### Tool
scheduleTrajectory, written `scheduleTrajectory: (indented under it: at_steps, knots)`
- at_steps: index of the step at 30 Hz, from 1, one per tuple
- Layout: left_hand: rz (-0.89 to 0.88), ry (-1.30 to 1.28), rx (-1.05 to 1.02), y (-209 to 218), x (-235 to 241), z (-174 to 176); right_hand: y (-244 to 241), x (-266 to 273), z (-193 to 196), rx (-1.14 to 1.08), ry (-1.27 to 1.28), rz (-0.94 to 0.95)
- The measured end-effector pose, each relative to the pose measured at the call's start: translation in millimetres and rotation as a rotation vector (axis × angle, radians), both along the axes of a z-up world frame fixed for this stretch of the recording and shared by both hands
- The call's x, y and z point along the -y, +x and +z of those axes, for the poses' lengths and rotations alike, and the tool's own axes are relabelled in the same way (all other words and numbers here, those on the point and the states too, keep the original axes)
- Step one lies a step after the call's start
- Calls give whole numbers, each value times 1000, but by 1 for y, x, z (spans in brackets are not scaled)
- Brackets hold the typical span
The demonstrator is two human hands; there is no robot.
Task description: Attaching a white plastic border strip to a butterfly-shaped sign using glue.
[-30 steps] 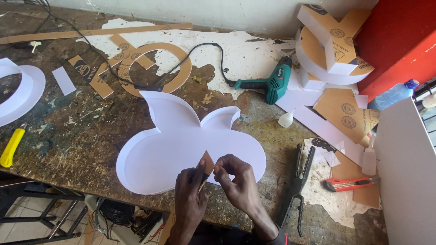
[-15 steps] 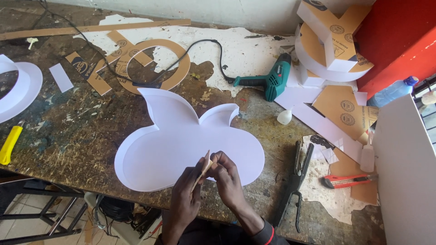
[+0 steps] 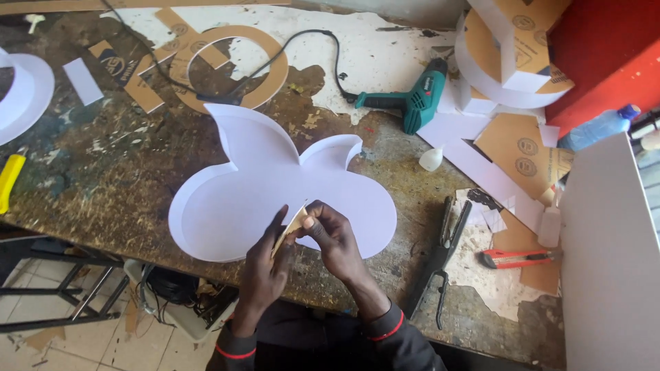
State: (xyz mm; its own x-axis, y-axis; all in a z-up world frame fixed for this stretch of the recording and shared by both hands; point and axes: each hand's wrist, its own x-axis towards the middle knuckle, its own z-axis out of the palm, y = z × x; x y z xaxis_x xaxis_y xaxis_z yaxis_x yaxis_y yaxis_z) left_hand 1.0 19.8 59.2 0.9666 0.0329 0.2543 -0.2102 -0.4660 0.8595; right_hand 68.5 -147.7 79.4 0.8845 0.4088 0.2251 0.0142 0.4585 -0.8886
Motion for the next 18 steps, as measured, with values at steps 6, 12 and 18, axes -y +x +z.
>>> scheduleTrajectory:
  at_steps: [6, 12, 18]
  knots:
    - [-14, -380, -121, 15, -1, 8, -5, -11, -56, 67, -81, -290]
    - [-48, -425, -36, 43, -35, -7, -49, -1, -45, 189, -346, -224]
    - [-310, -549, -80, 44, -55, -6, -23, 68, -37, 189, -394, -106]
